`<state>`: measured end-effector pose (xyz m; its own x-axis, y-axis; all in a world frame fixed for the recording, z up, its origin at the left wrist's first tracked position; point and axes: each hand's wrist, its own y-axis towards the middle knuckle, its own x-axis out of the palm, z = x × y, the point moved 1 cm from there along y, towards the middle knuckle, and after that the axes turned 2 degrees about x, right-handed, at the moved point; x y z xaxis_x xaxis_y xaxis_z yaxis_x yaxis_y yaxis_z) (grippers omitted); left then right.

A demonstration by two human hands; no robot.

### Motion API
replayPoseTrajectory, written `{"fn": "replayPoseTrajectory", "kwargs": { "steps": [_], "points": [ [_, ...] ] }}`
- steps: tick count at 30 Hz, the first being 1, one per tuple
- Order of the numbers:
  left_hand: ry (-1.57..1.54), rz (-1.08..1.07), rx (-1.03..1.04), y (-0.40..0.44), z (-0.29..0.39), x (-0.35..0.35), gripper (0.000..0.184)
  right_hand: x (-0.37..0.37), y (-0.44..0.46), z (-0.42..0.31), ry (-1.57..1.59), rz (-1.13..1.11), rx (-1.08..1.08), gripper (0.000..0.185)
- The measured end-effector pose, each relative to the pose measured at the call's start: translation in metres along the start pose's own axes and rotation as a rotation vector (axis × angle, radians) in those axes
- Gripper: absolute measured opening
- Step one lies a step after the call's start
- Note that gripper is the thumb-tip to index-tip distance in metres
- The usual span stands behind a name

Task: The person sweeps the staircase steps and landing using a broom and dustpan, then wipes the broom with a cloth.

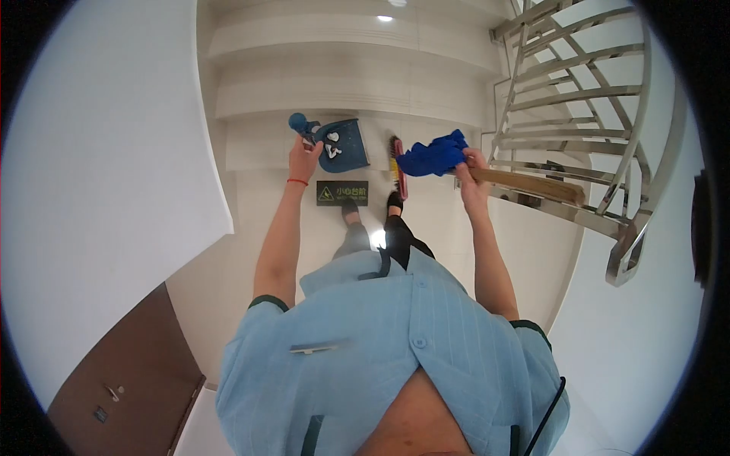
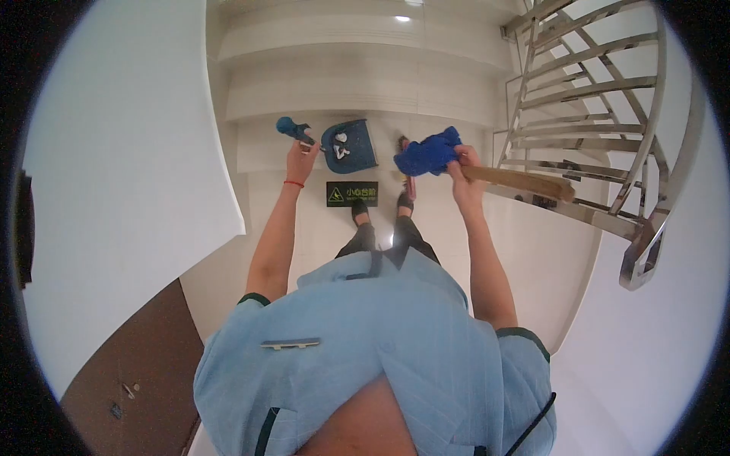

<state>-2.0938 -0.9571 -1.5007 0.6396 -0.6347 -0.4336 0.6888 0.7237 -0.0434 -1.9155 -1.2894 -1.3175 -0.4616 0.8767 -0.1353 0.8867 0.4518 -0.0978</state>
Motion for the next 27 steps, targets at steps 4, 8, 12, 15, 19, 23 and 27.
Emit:
{"fn": "replayPoseTrajectory", "kwargs": {
  "steps": [4, 8, 12, 15, 19, 23, 27],
  "points": [
    [-0.016, 0.142, -0.163, -0.024, -0.022, 0.018, 0.052, -0.035, -0.001, 0.003, 0.023, 0.151, -0.029, 0.029],
    [-0.021, -0.105, -0.540, -0.063, -0.089, 0.050, 0.045, -0.071, 0.002, 0.025, 0.001, 0.246, 0.007, 0.028],
    [-0.169, -0.296, -0.730, -0.076, -0.118, 0.108, 0.046, -0.105, 0.007, 0.058, -0.075, 0.341, 0.046, 0.027],
    [-0.261, -0.341, -0.881, -0.064, -0.155, 0.157, 0.051, -0.109, 0.017, 0.069, 0.033, 0.364, 0.057, 0.028],
    [-0.441, -0.228, -1.038, -0.033, -0.211, 0.216, 0.058, -0.132, 0.016, 0.091, 0.020, 0.377, 0.052, 0.031],
    [-0.511, -0.083, -1.184, -0.001, -0.278, 0.261, 0.069, -0.140, 0.013, 0.090, -0.112, 0.446, 0.136, 0.023],
    [-0.428, -0.076, -1.242, 0.025, -0.329, 0.280, 0.072, -0.140, 0.014, 0.089, -0.166, 0.485, 0.122, 0.025]
  ]
}}
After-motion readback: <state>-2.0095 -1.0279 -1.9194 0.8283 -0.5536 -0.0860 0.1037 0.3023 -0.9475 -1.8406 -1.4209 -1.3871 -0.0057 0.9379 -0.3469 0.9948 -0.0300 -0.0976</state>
